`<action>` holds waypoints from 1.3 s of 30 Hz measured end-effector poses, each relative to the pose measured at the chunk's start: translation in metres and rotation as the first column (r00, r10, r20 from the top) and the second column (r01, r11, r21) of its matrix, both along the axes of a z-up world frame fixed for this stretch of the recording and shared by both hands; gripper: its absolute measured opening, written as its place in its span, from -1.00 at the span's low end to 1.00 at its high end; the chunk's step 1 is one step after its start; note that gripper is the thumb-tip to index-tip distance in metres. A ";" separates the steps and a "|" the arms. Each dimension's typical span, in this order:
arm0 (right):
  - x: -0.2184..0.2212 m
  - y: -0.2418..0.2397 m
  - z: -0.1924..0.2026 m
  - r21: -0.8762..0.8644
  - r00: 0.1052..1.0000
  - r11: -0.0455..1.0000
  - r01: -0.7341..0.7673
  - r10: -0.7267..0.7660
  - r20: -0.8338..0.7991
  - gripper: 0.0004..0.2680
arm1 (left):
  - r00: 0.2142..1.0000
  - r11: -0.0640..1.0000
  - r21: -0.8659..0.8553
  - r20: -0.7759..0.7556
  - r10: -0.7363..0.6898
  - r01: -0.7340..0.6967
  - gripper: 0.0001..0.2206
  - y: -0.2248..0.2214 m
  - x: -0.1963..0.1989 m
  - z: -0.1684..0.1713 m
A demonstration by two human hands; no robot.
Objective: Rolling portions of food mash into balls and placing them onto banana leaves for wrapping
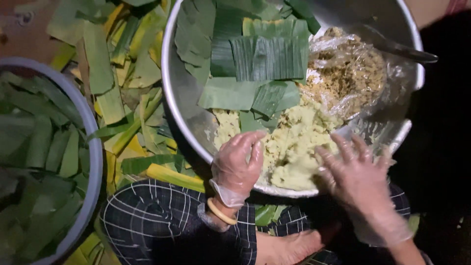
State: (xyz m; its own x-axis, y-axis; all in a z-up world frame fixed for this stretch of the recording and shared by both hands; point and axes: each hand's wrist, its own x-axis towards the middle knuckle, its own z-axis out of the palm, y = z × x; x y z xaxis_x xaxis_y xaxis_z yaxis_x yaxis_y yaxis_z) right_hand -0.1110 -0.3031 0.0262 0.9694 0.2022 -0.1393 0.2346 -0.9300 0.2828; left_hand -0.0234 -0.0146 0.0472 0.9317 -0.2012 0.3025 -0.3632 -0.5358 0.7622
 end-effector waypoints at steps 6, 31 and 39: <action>0.021 0.104 0.005 0.252 0.999 0.967 0.024 -0.031 0.026 -0.71 | 0.846 0.846 -0.464 -0.532 -0.029 -0.263 -0.80 -0.029 0.003 -0.007; 0.078 0.108 0.099 0.699 0.887 0.619 0.358 0.010 -0.463 -0.33 | 0.615 0.249 -0.795 -0.592 -0.521 -0.553 -0.60 -0.026 0.006 -0.036; 0.043 0.087 0.021 0.256 0.670 0.772 0.582 -0.277 -0.689 -0.71 | 0.473 0.376 -0.584 -0.809 -0.350 -0.720 -0.76 -0.025 0.014 -0.017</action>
